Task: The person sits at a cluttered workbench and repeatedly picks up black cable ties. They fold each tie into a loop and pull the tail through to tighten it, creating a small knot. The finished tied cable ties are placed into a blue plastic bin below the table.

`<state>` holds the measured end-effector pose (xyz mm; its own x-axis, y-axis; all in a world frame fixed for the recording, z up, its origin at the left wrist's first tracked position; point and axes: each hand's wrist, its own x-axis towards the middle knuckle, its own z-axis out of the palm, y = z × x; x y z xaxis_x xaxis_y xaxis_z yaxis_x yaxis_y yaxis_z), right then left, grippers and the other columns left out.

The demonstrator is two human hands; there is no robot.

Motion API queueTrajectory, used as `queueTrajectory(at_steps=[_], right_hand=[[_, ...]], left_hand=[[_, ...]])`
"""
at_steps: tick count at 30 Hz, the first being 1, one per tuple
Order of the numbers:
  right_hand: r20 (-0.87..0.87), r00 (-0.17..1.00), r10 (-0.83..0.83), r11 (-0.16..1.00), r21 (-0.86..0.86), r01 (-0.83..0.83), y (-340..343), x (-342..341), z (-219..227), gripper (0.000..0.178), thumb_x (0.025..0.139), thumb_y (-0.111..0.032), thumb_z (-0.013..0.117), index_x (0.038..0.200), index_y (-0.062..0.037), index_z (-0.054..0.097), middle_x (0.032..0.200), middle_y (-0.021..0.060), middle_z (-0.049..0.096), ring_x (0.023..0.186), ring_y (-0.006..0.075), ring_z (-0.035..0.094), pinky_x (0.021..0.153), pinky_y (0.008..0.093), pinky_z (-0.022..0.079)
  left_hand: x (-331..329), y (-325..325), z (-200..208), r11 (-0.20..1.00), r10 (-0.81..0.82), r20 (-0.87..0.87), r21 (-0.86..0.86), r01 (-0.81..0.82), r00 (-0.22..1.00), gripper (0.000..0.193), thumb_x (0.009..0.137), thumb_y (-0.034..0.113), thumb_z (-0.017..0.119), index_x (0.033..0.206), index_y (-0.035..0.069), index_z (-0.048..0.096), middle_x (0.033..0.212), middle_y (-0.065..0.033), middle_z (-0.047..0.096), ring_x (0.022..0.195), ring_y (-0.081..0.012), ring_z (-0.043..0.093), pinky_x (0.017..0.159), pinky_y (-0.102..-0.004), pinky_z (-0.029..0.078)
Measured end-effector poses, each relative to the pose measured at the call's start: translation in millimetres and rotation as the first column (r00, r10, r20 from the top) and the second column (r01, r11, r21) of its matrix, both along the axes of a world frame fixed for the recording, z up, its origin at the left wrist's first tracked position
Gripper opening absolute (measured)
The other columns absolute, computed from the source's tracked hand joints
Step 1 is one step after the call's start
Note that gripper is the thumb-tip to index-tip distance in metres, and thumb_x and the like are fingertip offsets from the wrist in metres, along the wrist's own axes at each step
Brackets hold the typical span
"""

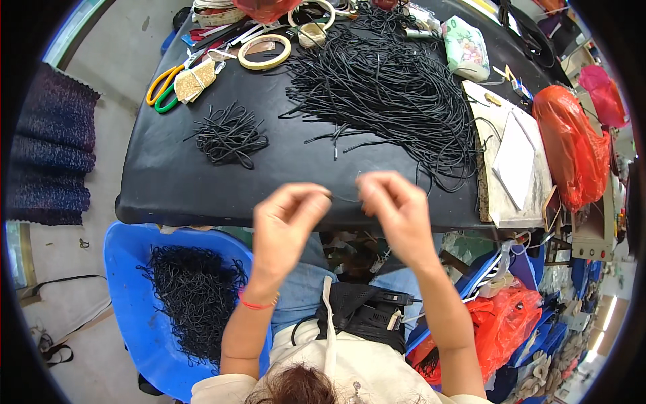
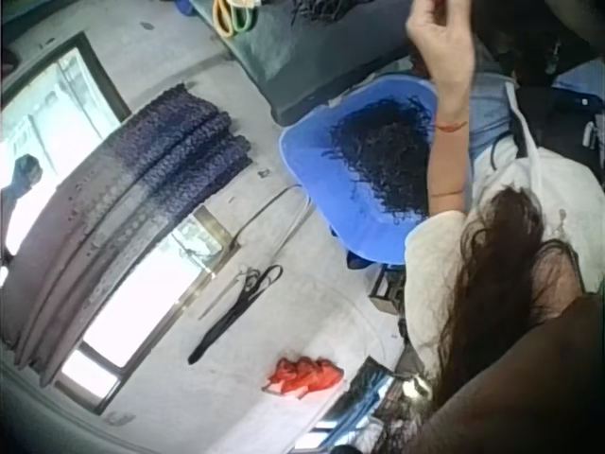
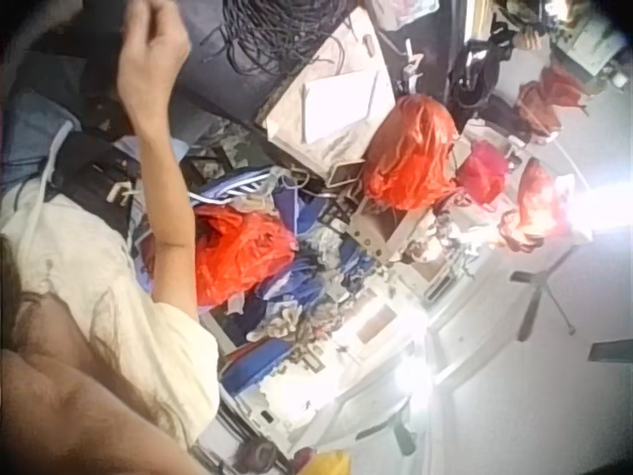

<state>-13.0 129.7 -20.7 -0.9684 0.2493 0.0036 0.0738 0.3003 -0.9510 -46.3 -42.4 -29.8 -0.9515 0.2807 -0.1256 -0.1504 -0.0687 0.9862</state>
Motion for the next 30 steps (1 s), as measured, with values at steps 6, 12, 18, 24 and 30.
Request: queueTrajectory(at_steps=[6, 12, 18, 24, 30], right_hand=[[-0.302, 0.907, 0.293, 0.445, 0.883, 0.150, 57, -54, -21, 0.020, 0.074, -0.008, 0.057, 0.092, -0.0081, 0.065, 0.093, 0.0041, 0.056, 0.088, 0.0222, 0.050, 0.075, 0.0345, 0.040], [-0.277, 0.891, 0.359, 0.364, 0.921, 0.139, 64, -66, -28, 0.008, 0.075, -0.009, 0.058, 0.083, -0.0082, 0.058, 0.090, 0.0036, 0.052, 0.093, 0.0226, 0.048, 0.081, 0.0351, 0.035], [-0.135, 0.939, 0.316, 0.579, 0.812, -0.078, 64, -68, -17, 0.011, 0.077, -0.011, 0.063, 0.083, -0.0049, 0.056, 0.097, 0.0070, 0.050, 0.095, 0.0252, 0.045, 0.082, 0.0372, 0.033], [-0.239, 0.868, 0.436, 0.467, 0.884, 0.010, 46, -50, -6, 0.015, 0.073, -0.011, 0.064, 0.082, -0.0051, 0.054, 0.099, 0.0081, 0.050, 0.100, 0.0254, 0.045, 0.086, 0.0395, 0.031], [-0.256, 0.747, 0.613, 0.510, 0.851, -0.127, 12, -18, 7, 0.018, 0.072, -0.011, 0.064, 0.083, -0.0048, 0.052, 0.091, 0.0076, 0.054, 0.086, 0.0229, 0.052, 0.081, 0.0402, 0.039]], left_hand=[[-72, -57, -14, 0.673, 0.283, -0.550, -0.470, -0.571, 0.786, 0.020, 0.077, 0.018, 0.069, 0.090, 0.004, 0.065, 0.083, -0.0065, 0.057, 0.074, -0.0166, 0.052, 0.070, -0.0296, 0.042], [-45, -43, -2, 0.555, 0.128, -0.862, -0.348, -0.756, 0.490, 0.027, 0.077, 0.010, 0.068, 0.102, 0.003, 0.060, 0.105, -0.0112, 0.055, 0.102, -0.0259, 0.050, 0.088, -0.0357, 0.039], [0, -7, -8, 0.843, -0.024, -0.740, -0.376, -0.384, 0.672, 0.019, 0.075, 0.003, 0.066, 0.094, 0.005, 0.065, 0.101, -0.0101, 0.057, 0.092, -0.0247, 0.053, 0.080, -0.0337, 0.044], [-2, -1, 1, 0.854, -0.053, -0.758, -0.372, -0.364, 0.650, 0.025, 0.076, 0.005, 0.065, 0.101, 0.003, 0.064, 0.109, -0.0133, 0.059, 0.101, -0.0285, 0.054, 0.085, -0.0358, 0.044], [-3, -3, 12, 0.913, -0.228, -0.269, -0.394, 0.109, 0.936, 0.020, 0.082, 0.008, 0.062, 0.100, -0.001, 0.063, 0.090, -0.0122, 0.066, 0.083, -0.0160, 0.064, 0.075, -0.0255, 0.049]])
